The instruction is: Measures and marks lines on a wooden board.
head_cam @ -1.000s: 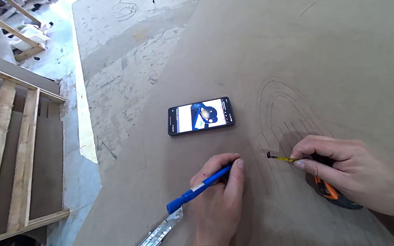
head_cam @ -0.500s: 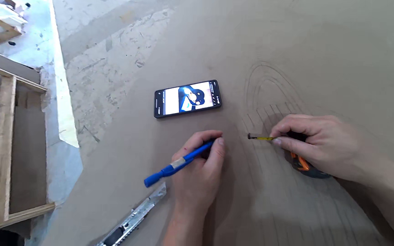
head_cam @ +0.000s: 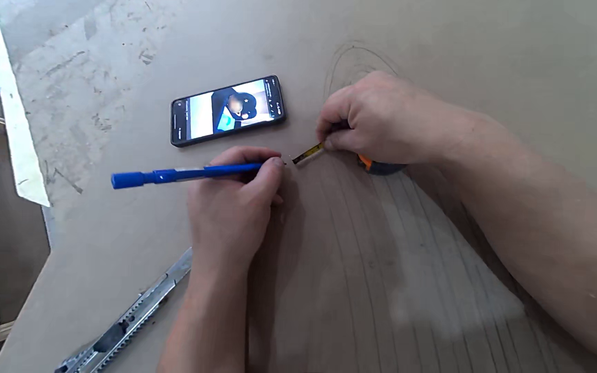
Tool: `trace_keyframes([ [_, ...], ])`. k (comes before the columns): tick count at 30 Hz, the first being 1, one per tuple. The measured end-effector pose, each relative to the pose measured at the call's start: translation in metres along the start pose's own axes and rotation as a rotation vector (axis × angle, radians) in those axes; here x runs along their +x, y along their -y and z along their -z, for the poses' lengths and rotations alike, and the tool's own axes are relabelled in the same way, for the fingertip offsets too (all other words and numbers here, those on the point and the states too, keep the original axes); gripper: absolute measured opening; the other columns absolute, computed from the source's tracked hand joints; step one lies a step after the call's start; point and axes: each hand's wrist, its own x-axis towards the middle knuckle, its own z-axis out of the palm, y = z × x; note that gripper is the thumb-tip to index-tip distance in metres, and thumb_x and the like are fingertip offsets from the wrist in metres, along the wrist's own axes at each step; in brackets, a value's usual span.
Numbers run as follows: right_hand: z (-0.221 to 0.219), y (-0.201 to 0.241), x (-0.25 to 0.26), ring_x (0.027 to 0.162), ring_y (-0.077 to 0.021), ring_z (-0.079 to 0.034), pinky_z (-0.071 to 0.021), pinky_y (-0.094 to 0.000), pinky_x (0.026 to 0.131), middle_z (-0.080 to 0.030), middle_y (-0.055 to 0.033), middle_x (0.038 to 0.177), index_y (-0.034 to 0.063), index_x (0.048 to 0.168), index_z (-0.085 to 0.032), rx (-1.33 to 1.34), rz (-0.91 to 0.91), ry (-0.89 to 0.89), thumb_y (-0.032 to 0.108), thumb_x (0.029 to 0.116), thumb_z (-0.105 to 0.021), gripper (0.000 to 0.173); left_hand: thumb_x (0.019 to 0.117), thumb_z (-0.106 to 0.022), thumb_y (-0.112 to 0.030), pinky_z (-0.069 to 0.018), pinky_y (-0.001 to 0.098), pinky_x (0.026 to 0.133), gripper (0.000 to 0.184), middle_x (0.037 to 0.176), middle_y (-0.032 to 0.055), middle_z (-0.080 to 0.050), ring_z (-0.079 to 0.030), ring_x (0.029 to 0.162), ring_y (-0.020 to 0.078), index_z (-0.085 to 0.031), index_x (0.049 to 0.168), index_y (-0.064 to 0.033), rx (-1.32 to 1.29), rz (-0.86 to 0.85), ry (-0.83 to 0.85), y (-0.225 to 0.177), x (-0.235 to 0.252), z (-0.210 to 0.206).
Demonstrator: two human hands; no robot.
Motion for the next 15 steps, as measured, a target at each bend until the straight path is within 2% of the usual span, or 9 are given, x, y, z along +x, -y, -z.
trace_keyframes([
  [15,-0.001,0.0,-0.003,0.078,-0.0017,-0.064,-0.0538,-0.0272,0.069,-0.07,0.0104,0.086,0.0247,0.095,-0.075,-0.038,0.007,-0.022,0.024,0.0998,-0.067,0.01,0.0928,-0.074,-0.018,-0.0589,0.0259,0.048,0.004,0.073,-0.0028,-0.073,-0.069,0.057,0.0097,-0.076,0.092,-0.0147,0.074,-0.077,0.039,0.0,0.013,-0.007],
])
